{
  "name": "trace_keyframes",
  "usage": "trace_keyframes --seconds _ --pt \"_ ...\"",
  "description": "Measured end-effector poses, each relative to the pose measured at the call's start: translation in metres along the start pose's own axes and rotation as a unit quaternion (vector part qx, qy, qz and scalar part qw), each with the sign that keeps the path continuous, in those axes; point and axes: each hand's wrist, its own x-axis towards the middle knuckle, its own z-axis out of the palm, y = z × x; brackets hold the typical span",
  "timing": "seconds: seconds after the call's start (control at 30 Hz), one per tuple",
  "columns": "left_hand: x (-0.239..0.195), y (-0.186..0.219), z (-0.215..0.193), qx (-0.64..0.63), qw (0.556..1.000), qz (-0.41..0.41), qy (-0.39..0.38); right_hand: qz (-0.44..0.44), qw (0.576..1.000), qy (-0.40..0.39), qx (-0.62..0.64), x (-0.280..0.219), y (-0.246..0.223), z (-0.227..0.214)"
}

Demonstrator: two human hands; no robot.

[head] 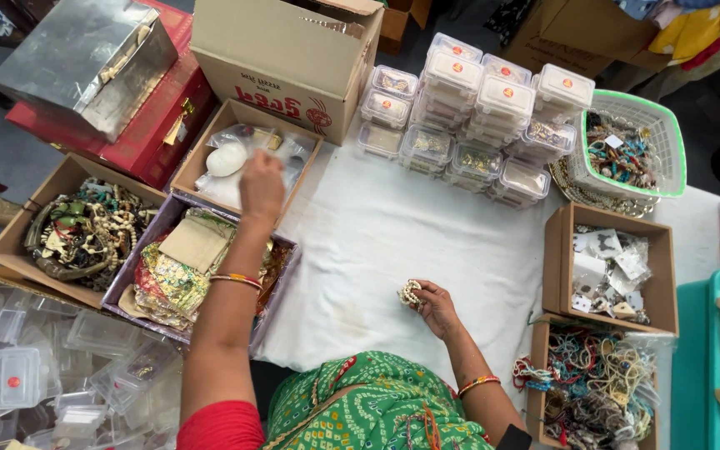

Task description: The person handles a gold-colored chain, straightens it on a white surface, and places it into a small plastic bag. They then wrap the bag in a decorative gold-patterned paper and place it into a small plastic container. The process is repeated with a second chain.

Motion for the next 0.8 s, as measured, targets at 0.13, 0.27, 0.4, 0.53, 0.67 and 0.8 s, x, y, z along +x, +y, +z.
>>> trace_keyframes --seconds 0.13,0.27,0.4,0.53,0.67,0.8 --pt "-0.048 0.087 0.010 -0.044 0.990 0.137 0.006 -0.001 1.000 0.012 -0.004 0.007 0.003 -0.001" --pt "-0.109 0.155 0.044 -0.184 0.949 0.240 -0.091 -0.015 0.999 0.019 -0.039 -0.003 0.002 -0.002" --pt "-0.153 0.195 0.064 -0.246 0.926 0.235 -0.166 -0.046 0.992 0.026 -0.117 -0.025 -0.004 0.004" --pt "-0.168 0.215 0.045 -0.309 0.907 0.143 -0.249 -0.074 0.984 0.040 -0.160 -0.040 -0.001 0.005" --pt "-0.167 0.225 0.032 -0.307 0.897 0.098 -0.302 -0.134 0.971 0.049 -0.193 -0.046 0.001 0.007" --pt "-0.161 0.226 0.025 -0.309 0.884 0.077 -0.342 -0.150 0.951 0.079 -0.257 -0.047 -0.005 0.013"
